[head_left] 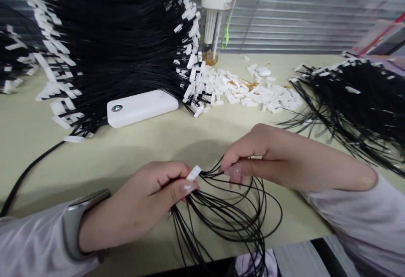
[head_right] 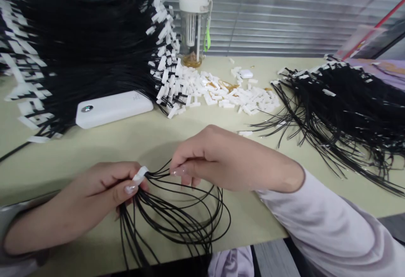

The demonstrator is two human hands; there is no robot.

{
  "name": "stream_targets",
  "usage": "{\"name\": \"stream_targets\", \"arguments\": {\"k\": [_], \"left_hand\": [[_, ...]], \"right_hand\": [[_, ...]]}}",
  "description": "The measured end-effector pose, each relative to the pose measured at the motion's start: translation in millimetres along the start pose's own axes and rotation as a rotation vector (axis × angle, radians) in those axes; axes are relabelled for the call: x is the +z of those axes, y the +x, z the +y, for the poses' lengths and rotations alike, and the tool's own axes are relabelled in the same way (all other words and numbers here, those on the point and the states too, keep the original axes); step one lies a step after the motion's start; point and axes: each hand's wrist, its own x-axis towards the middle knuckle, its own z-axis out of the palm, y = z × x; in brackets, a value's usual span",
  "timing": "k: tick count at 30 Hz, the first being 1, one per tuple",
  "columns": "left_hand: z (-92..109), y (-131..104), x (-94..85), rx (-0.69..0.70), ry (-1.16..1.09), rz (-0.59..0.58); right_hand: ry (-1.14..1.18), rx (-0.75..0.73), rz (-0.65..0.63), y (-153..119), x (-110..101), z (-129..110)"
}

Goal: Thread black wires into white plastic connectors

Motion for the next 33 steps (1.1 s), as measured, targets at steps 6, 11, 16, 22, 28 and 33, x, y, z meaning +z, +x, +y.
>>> {"name": "stream_targets", "arguments": {"k": [6, 11, 16, 22, 28, 33], "left_hand": [[-1, 1, 0.4, 0.005, 0.036, -0.015], [-3, 1, -0.1, -0.029, -0.009, -0.002], [-3, 0, -0.6, -0.048, -0.027, -0.002], [-2, 1, -0.9, -0.037, -0.041, -0.003], [-3, 0, 0.1, -0.020, -0.067, -0.012], [-3, 1, -0.2, -0.011, -0.070, 0.000]], "right_hand": [[-0.100, -0.016, -0.023, 1, 2, 1], [-0.311, -0.045, 0.190, 3, 7, 4], [-0.283, 0.023, 0.272, 4, 9, 7], [-0.067, -0.034, 0.080, 7, 7, 8], [-0.115, -0.184, 0.151, 6, 11, 3], [-0.278, -0.268, 0.192, 8, 14, 0]]}}
